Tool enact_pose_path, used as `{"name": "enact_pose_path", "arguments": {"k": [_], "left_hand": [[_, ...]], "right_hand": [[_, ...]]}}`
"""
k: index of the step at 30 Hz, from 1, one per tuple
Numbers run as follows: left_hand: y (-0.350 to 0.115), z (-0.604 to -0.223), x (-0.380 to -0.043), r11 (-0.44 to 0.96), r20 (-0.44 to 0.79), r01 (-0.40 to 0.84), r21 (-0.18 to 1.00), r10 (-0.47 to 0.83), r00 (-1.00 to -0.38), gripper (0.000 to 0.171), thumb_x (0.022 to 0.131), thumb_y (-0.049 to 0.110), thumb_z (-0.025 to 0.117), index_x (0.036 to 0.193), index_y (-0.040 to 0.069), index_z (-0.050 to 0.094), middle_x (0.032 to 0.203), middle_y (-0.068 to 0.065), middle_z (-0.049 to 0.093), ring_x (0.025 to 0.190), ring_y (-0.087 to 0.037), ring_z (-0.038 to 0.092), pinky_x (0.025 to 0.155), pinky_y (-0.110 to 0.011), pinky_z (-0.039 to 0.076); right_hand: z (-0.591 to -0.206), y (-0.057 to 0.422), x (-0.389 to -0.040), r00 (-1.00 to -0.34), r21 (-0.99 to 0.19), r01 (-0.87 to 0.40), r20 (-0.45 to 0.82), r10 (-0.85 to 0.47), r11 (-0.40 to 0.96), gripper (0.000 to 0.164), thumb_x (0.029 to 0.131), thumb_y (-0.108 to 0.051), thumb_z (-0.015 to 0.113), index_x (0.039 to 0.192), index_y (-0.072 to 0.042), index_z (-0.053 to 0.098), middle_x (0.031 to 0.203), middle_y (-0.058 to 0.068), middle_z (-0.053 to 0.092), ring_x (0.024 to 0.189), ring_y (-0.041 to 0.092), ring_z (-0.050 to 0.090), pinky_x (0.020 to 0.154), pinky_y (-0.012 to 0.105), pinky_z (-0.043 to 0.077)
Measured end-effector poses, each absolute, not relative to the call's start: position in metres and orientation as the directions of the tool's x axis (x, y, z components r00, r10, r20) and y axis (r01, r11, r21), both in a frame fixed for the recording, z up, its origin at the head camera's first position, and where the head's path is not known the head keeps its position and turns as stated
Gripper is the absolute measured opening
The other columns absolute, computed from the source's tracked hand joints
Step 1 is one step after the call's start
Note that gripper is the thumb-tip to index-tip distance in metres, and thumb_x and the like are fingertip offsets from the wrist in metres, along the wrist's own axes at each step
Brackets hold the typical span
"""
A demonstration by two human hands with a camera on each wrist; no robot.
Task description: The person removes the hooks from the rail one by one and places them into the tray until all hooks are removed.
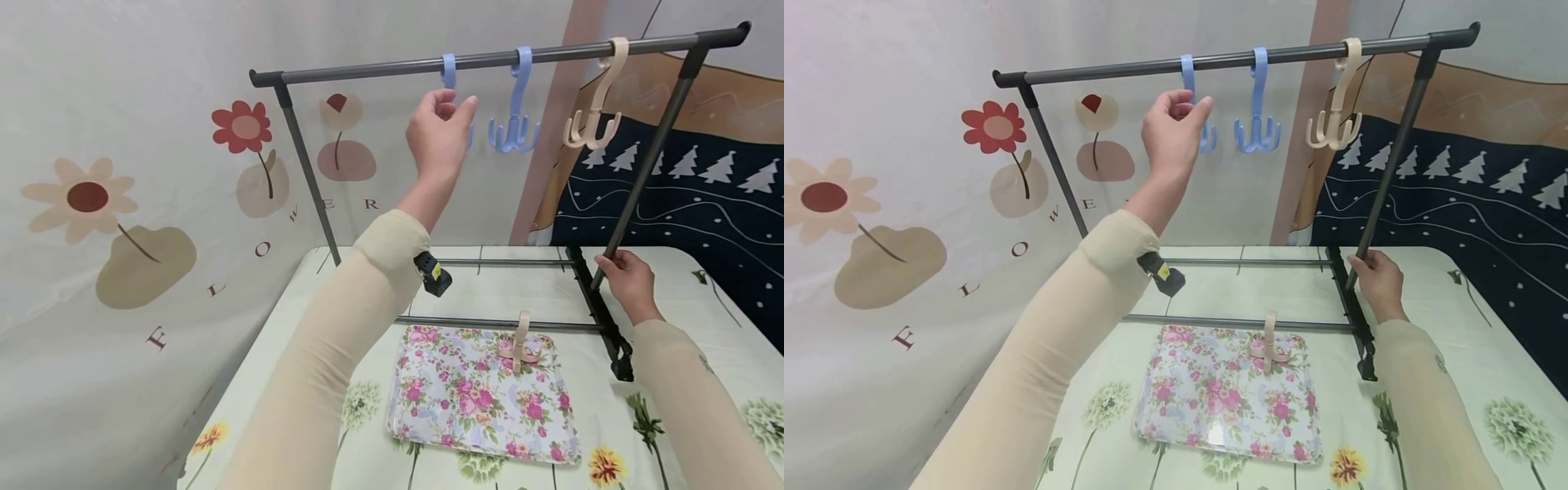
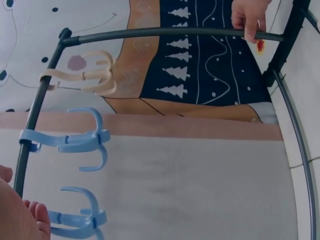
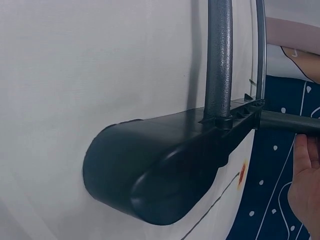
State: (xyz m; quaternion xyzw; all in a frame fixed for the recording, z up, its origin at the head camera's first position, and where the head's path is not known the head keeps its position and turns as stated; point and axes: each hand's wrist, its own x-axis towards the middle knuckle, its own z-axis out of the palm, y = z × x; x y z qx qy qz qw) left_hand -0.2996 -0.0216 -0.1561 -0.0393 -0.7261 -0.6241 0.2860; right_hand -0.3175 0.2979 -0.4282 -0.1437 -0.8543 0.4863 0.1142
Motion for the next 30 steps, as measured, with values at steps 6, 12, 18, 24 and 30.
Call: {"name": "enact_pose_path", "arguments": {"k": [6, 12, 18, 24, 30], "left_hand": [[-0.022, -0.158, -0.309, 0.246, 0.455, 0.387, 0.889, -0.372, -0.809, 0.029, 0.091, 0.025, 0.074, 0.116, 0.01, 0.067, 0.096, 0.003, 0.063, 0.086, -0.006, 0.058, 0.072, -0.016, 0.048], [-0.025, -0.159, -0.319, 0.264, 0.416, 0.331, 0.906, -0.407, -0.813, 0.031, 0.091, 0.028, 0.074, 0.118, 0.014, 0.066, 0.103, 0.002, 0.065, 0.09, -0.007, 0.058, 0.075, -0.018, 0.049], [-0.026, -0.157, -0.326, 0.343, 0.424, 0.293, 0.892, -0.417, -0.804, 0.033, 0.092, 0.033, 0.073, 0.121, 0.019, 0.066, 0.112, 0.005, 0.066, 0.096, -0.006, 0.058, 0.082, -0.021, 0.046], [-0.029, -0.156, -0.332, 0.425, 0.45, 0.261, 0.867, -0.442, -0.776, 0.032, 0.092, 0.034, 0.073, 0.119, 0.02, 0.067, 0.111, 0.009, 0.067, 0.1, -0.005, 0.057, 0.088, -0.023, 0.04], [-0.028, -0.156, -0.337, 0.442, 0.441, 0.246, 0.863, -0.421, -0.793, 0.028, 0.092, 0.034, 0.073, 0.115, 0.019, 0.069, 0.105, 0.006, 0.066, 0.092, -0.007, 0.057, 0.08, -0.022, 0.042]], "right_hand": [[-0.43, 0.298, -0.319, -0.923, -0.882, 0.135, 0.054, 0.38, 0.452, 0.056, 0.1, -0.049, 0.053, 0.129, -0.001, 0.055, 0.116, 0.013, 0.062, 0.098, 0.025, 0.048, 0.081, 0.05, 0.04], [-0.431, 0.299, -0.319, -0.921, -0.882, 0.131, 0.06, 0.384, 0.452, 0.056, 0.1, -0.049, 0.052, 0.128, -0.001, 0.055, 0.115, 0.012, 0.061, 0.1, 0.026, 0.048, 0.084, 0.052, 0.04], [-0.431, 0.301, -0.317, -0.938, -0.864, 0.119, 0.064, 0.341, 0.489, 0.06, 0.101, -0.05, 0.048, 0.133, 0.001, 0.051, 0.117, 0.014, 0.058, 0.099, 0.026, 0.047, 0.087, 0.048, 0.04], [-0.43, 0.304, -0.316, -0.941, -0.859, 0.119, 0.063, 0.333, 0.498, 0.059, 0.101, -0.05, 0.048, 0.132, 0.0, 0.052, 0.112, 0.012, 0.057, 0.095, 0.025, 0.045, 0.079, 0.039, 0.039], [-0.43, 0.305, -0.314, -0.939, -0.86, 0.125, 0.059, 0.34, 0.495, 0.059, 0.101, -0.05, 0.048, 0.132, 0.0, 0.052, 0.109, 0.008, 0.058, 0.094, 0.024, 0.045, 0.078, 0.037, 0.038]]}}
